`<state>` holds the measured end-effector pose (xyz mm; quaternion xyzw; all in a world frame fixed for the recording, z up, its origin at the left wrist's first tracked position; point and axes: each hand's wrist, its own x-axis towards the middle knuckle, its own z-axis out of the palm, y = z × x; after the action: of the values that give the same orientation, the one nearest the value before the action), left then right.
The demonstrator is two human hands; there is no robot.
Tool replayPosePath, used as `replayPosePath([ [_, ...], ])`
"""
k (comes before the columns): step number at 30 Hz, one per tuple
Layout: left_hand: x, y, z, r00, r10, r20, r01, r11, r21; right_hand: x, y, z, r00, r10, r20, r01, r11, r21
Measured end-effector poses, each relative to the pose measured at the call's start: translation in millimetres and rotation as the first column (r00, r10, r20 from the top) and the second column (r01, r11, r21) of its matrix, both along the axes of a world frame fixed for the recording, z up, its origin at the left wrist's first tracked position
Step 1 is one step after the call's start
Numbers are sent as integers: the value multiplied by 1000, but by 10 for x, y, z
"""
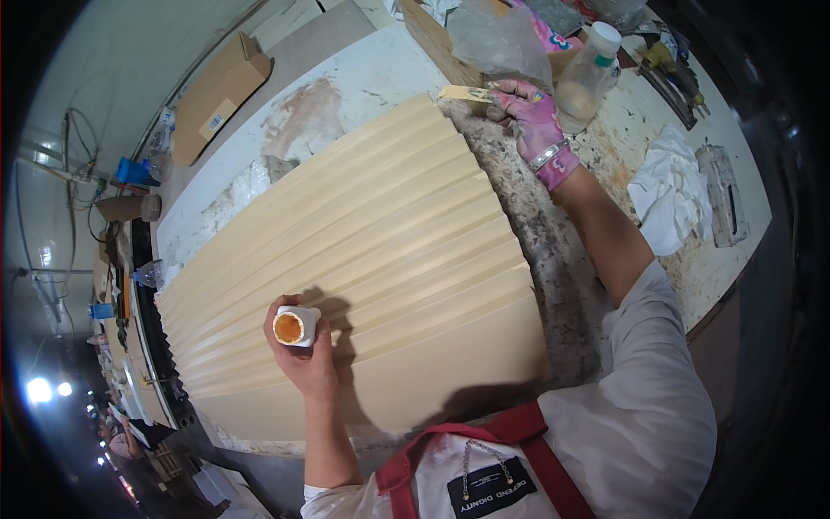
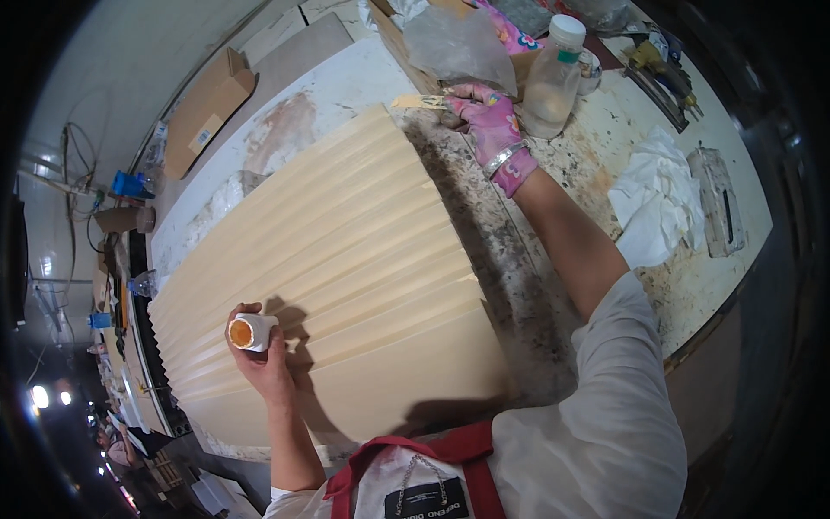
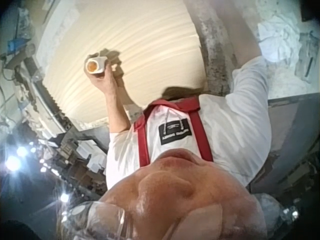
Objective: The person applies glue to the edge of wood panels using a wooden stick, uses a sanding block to smooth the surface, and wipes the edge with a cloth.
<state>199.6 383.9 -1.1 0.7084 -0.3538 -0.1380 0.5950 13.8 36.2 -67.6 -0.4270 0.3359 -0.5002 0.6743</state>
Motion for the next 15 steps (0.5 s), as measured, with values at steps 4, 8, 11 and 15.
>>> replayPosePath([
  [4,-5,-5,-1,1000,-4,-27,4,1000,0,14,-33,-66,979,105,-173,-94,993,69],
  [8,-12,-9,9,1000,-4,-31,4,1000,-12,47,-47,-128,988,68,137,-83,990,112],
  [11,-17,-12,11,1000,-3,-23,3,1000,-5,58,-18,-146,976,77,202,-109,983,149],
  [15,-12,-16,5,999,-2,-54,1,1000,-26,72,15,-143,998,59,-12,-57,989,136],
])
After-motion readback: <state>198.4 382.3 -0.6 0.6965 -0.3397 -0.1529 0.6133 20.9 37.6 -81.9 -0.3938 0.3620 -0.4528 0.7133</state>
